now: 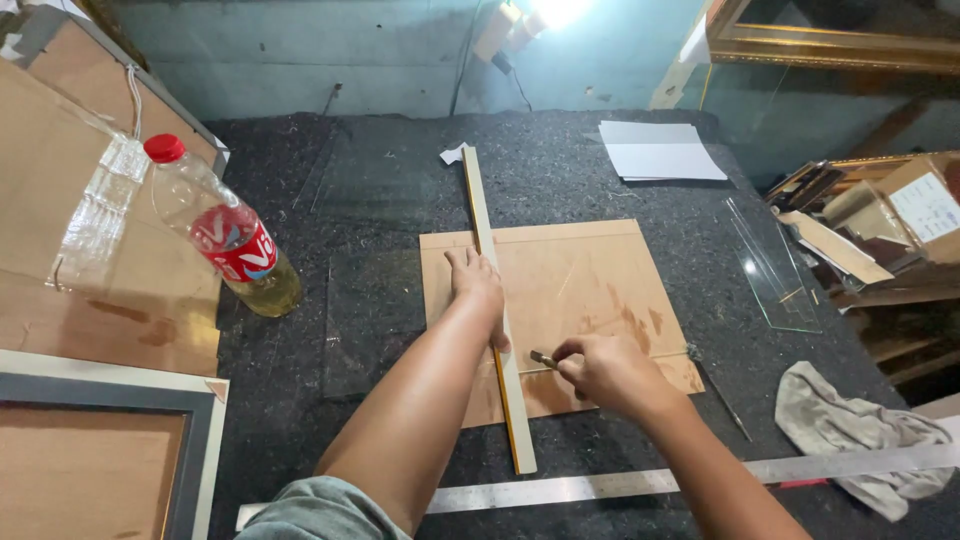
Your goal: Measuring and cutting a sheet of glass using a ruler, marking pen, and glass cutter for a picture frame.
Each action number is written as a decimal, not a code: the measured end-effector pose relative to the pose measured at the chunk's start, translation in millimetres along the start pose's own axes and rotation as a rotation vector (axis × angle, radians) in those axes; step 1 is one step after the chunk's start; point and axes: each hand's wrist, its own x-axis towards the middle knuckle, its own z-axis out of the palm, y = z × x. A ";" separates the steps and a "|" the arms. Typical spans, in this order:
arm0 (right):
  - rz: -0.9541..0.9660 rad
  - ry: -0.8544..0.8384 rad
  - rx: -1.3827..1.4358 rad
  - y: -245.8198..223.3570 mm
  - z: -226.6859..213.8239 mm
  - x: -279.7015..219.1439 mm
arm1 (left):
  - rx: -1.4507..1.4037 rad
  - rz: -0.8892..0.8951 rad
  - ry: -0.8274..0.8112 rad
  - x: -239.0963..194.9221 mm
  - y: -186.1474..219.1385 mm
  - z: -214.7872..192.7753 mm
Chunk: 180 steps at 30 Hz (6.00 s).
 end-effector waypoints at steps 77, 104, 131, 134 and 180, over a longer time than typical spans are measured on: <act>-0.077 0.083 -0.193 -99.3 -68.2 166.6 | -0.075 0.032 0.007 22.3 -6.6 3.6; -0.085 0.096 -0.149 -98.8 -72.8 168.3 | -0.107 0.023 -0.021 32.6 -2.2 9.3; -0.094 0.085 -0.145 -100.8 -75.0 163.0 | -0.113 0.026 -0.024 28.4 -4.9 4.4; -0.095 0.077 -0.164 -99.7 -73.5 167.9 | -0.098 0.028 -0.022 29.4 -4.8 5.5; -0.078 0.148 0.098 -17.9 12.9 14.5 | 0.031 -0.007 0.033 14.1 4.6 12.1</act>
